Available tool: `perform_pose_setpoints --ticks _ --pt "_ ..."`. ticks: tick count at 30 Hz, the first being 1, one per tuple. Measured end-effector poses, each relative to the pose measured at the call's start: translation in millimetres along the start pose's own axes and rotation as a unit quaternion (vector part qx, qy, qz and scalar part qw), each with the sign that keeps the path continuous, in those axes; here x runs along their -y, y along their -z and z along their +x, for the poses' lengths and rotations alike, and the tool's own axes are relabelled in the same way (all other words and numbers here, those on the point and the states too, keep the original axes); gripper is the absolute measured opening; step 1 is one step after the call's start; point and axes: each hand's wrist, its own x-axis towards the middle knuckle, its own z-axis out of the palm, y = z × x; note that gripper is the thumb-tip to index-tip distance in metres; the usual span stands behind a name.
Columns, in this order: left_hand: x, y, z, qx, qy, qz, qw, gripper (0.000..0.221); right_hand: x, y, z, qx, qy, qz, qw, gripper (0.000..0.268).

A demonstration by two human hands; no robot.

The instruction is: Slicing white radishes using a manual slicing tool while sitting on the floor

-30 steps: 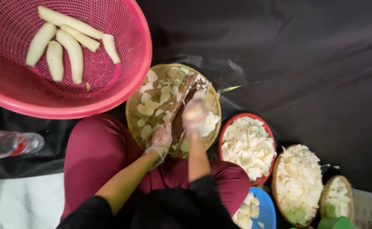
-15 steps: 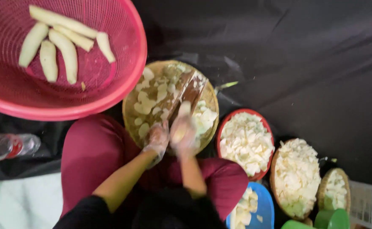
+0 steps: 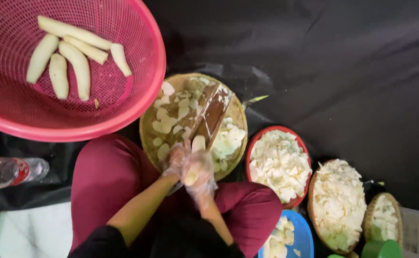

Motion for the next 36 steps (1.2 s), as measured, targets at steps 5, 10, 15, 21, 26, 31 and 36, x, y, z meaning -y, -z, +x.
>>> perform_pose_setpoints --ticks 5,10,15,21,26,31,36 --pt "-7 17 -17 -0.038 -0.045 0.040 0.997 0.066 45 -49 57 -0.225 0.494 -0.693 0.475 0.015" --pt "44 -25 25 -0.001 -0.233 0.448 0.863 0.041 94 -118 109 -0.174 0.503 -0.788 -0.309 0.027" --pt "18 -10 18 -0.068 -0.122 0.063 0.988 0.055 76 -92 84 -0.219 0.477 -0.815 -0.244 0.023" --pt "-5 8 9 -0.017 -0.084 0.089 0.992 0.070 -14 -66 84 -0.207 0.457 -0.817 -0.285 0.025" --pt "-9 13 11 -0.017 -0.045 0.139 0.989 0.073 -24 -74 82 -0.237 0.482 -0.832 -0.140 0.015" --pt "-22 28 12 0.038 -0.029 0.144 0.988 0.080 43 -78 43 -0.311 0.507 -0.801 -0.063 0.008" --pt "-28 37 8 0.081 -0.030 0.104 0.991 0.082 44 -69 14 -0.205 0.530 -0.823 0.014 0.010"
